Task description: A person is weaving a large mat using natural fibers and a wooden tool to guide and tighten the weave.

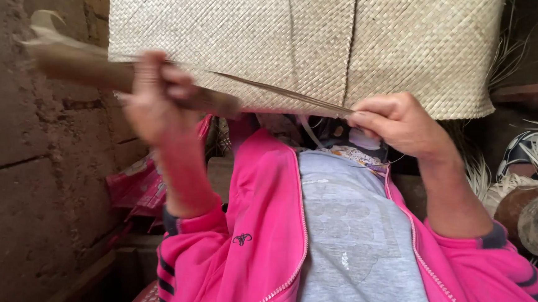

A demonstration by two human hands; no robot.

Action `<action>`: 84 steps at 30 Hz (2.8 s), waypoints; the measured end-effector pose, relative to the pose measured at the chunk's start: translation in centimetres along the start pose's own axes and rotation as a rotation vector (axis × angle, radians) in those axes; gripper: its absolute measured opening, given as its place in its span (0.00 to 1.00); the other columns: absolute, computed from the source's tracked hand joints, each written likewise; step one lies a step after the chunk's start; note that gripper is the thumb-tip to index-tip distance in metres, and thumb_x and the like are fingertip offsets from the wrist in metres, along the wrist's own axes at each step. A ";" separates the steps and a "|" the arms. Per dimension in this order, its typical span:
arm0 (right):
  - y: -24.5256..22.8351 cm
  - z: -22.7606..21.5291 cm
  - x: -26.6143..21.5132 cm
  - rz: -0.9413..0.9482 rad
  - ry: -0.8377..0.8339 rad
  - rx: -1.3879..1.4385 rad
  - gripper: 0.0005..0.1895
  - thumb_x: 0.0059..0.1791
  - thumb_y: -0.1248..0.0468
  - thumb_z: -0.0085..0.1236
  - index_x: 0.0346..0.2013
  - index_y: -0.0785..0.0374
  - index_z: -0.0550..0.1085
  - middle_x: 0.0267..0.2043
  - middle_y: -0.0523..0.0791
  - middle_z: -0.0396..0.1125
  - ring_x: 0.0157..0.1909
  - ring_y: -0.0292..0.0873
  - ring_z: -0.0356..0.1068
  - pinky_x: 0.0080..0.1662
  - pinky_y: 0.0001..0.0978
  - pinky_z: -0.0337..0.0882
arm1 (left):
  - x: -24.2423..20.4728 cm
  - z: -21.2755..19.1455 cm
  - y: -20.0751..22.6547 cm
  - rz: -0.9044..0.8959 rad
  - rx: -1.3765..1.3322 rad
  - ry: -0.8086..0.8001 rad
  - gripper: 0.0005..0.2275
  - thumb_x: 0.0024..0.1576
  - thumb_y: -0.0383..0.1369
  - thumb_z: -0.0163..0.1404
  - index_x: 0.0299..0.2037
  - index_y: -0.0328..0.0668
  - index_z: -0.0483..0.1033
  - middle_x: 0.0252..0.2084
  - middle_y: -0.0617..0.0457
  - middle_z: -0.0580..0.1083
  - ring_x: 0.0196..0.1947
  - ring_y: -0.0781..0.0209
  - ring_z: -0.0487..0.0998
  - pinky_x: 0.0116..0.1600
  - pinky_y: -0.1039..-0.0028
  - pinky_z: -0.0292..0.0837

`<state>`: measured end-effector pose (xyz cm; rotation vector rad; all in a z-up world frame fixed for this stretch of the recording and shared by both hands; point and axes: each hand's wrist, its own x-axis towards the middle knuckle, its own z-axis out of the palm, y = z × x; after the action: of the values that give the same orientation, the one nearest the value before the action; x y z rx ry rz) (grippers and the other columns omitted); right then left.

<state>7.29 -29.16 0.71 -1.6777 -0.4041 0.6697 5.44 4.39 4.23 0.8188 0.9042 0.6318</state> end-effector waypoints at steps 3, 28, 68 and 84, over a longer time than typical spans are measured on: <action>1.6 -1.7 -2.0 0.111 0.032 0.012 0.09 0.54 0.72 0.55 0.30 0.65 0.79 0.17 0.42 0.63 0.23 0.33 0.60 0.31 0.26 0.66 | 6.6 -5.2 3.4 0.182 -0.052 -0.069 0.06 0.59 0.32 0.57 0.39 0.39 0.78 0.26 0.47 0.75 0.17 0.67 0.69 0.25 0.79 0.65; 1.2 -4.5 -0.3 0.197 -0.189 -0.294 0.08 0.53 0.64 0.58 0.34 0.64 0.80 0.30 0.39 0.71 0.34 0.31 0.65 0.40 0.24 0.66 | 8.0 -4.9 4.2 0.298 -0.145 -0.346 0.09 0.60 0.37 0.57 0.36 0.40 0.78 0.23 0.53 0.69 0.19 0.68 0.61 0.29 0.71 0.62; 5.9 3.9 1.6 0.354 -0.259 0.708 0.15 0.57 0.66 0.49 0.30 0.74 0.76 0.12 0.41 0.54 0.08 0.30 0.52 0.13 0.22 0.60 | -0.7 -3.0 -11.7 -0.275 -0.084 -0.901 0.06 0.61 0.26 0.54 0.35 0.30 0.71 0.15 0.47 0.62 0.10 0.69 0.54 0.19 0.76 0.63; 4.0 1.9 0.4 0.252 0.131 0.222 0.09 0.55 0.68 0.52 0.31 0.64 0.74 0.18 0.45 0.63 0.19 0.33 0.61 0.26 0.21 0.62 | 0.7 -4.4 -4.2 0.676 0.444 -0.538 0.11 0.66 0.36 0.48 0.36 0.38 0.73 0.20 0.55 0.62 0.18 0.68 0.62 0.26 0.78 0.58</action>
<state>6.00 -28.31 -3.42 -1.5620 -0.0215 0.7547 2.57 4.16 -1.20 1.6357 0.2499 0.7425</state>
